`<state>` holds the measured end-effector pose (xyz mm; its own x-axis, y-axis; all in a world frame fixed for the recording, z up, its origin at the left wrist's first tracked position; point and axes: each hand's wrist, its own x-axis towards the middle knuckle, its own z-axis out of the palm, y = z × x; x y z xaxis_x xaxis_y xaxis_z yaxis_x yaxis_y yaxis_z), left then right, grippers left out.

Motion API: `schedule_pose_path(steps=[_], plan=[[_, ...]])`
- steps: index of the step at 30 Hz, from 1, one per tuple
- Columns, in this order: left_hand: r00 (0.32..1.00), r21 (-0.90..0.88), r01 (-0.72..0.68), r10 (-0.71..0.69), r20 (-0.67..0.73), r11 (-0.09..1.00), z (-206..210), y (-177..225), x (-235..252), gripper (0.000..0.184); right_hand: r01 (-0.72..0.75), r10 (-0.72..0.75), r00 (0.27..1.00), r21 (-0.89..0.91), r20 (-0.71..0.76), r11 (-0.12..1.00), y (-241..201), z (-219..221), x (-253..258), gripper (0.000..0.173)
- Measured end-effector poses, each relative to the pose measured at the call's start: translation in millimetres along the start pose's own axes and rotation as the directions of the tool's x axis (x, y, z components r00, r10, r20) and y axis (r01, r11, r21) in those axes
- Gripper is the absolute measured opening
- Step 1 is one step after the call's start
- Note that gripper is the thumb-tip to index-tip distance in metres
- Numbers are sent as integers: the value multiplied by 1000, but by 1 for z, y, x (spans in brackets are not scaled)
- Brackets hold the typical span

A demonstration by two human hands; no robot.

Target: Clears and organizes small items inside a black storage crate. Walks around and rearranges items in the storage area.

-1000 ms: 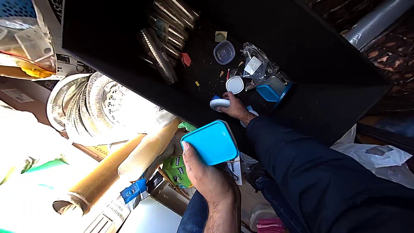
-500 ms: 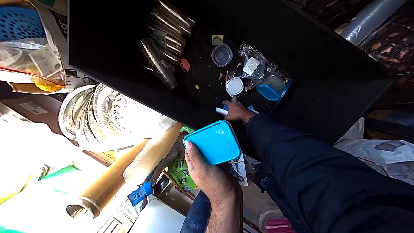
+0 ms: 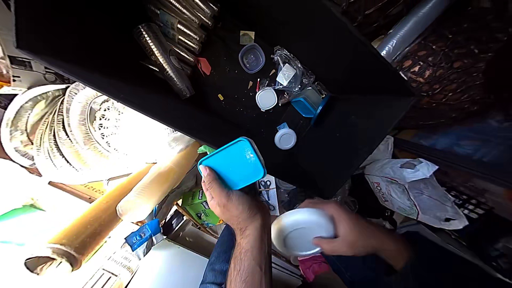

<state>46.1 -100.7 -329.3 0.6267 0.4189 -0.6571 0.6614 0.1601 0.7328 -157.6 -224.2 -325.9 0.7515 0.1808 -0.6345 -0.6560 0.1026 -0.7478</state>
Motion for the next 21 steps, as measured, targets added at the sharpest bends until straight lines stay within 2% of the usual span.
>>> schedule_pose_path(steps=[2,3,4,6,8,9,10,11,12,13,14,16,18,19,21], plan=[[1000,0,-8,8,9,1000,2,-3,-1,42,-307,303,952,-153,-50,939,42,39,10,48],[1000,-7,-3,3,7,1000,3,-4,-2,42,-429,412,903,-197,-124,881,68,58,21,48],[1000,-18,-1,1,2,1000,4,-5,-3,42,-497,457,865,-227,-208,837,99,77,33,50],[1000,-24,-4,5,11,1000,6,-7,-5,40,-544,476,837,-322,-270,774,149,104,47,64],[1000,-15,-1,2,23,1000,6,-9,-8,40,-524,519,843,-434,-141,733,146,109,53,95],[1000,-14,-3,3,19,1000,7,-10,-7,40,-431,421,898,-466,-131,773,127,108,53,85],[1000,-16,-3,4,16,1000,7,-10,-8,40,-258,210,966,-472,-153,843,102,103,49,60],[1000,-14,-3,3,15,1000,6,-10,-8,39,-16,-81,976,-440,-201,898,77,92,47,34],[1000,-10,2,-1,15,1000,5,-11,-8,40,190,-314,908,-394,-278,899,53,77,51,20],[1000,0,8,-8,6,1000,6,-11,-9,40,282,-416,826,-360,-380,889,31,58,60,18],[1000,8,17,-17,2,1000,6,-11,-9,41,265,-407,774,-335,-485,904,16,38,73,17],[1000,16,11,-11,-4,1000,6,-11,-9,41,24,-180,766,-252,-618,968,18,-14,115,21],[1000,16,0,1,-7,1000,7,-12,-8,41,-294,79,763,-235,-642,926,68,-66,170,45],[1000,17,-6,7,-9,1000,8,-11,-7,42,-395,140,750,-268,-647,879,102,-84,191,62],[1000,15,-15,15,-6,1000,9,-8,-4,41,-476,124,721,-357,-682,803,143,-91,212,87]])
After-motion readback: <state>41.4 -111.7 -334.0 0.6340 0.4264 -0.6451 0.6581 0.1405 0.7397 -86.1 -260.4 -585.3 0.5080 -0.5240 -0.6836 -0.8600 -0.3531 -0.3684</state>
